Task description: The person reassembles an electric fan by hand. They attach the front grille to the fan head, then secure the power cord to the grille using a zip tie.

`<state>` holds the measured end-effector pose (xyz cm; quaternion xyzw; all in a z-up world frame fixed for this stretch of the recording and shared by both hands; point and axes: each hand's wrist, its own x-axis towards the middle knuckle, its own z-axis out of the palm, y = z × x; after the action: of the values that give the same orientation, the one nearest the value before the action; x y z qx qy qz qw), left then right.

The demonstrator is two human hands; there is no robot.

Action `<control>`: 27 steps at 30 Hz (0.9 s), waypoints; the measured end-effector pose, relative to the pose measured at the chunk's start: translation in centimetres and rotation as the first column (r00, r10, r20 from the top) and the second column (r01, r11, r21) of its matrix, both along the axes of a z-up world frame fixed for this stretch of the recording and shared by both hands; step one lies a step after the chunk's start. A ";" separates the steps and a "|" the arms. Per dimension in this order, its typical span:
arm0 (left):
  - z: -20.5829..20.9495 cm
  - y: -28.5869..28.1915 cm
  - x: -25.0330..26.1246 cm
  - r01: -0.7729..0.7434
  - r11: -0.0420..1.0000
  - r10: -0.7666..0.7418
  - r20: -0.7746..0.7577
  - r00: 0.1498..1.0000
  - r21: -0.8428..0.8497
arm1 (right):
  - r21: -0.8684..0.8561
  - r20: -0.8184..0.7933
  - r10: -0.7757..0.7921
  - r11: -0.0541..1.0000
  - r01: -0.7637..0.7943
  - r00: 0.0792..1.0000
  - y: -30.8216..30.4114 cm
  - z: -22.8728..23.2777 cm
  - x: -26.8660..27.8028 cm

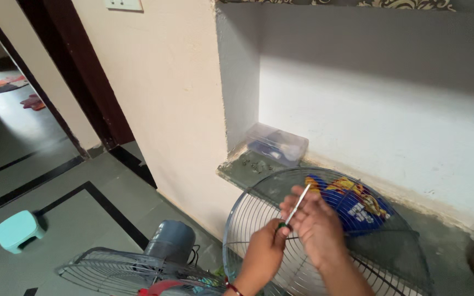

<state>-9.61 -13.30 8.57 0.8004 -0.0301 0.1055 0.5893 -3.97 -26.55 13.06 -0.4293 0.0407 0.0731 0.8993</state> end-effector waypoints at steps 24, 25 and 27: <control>2.1 9.9 -0.5 0.182 0.925 -0.208 -0.043 0.977 -0.332 | -0.820 0.043 0.270 0.560 -0.120 0.962 -4.0 7.1 -2.9; 2.7 9.8 -0.9 0.209 0.928 -0.218 0.006 0.976 -0.309 | -0.865 0.120 0.349 0.496 -0.075 0.929 -3.2 6.6 -3.4; 3.8 9.6 -2.0 0.147 0.967 -0.150 -0.001 0.989 -0.208 | -0.930 0.216 0.431 0.365 0.050 0.876 -2.4 6.5 -4.1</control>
<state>-11.64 -3.70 12.39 0.7309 -0.0739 0.0571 0.6760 -8.03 -28.99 19.55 -0.8582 -0.1749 0.0494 0.4800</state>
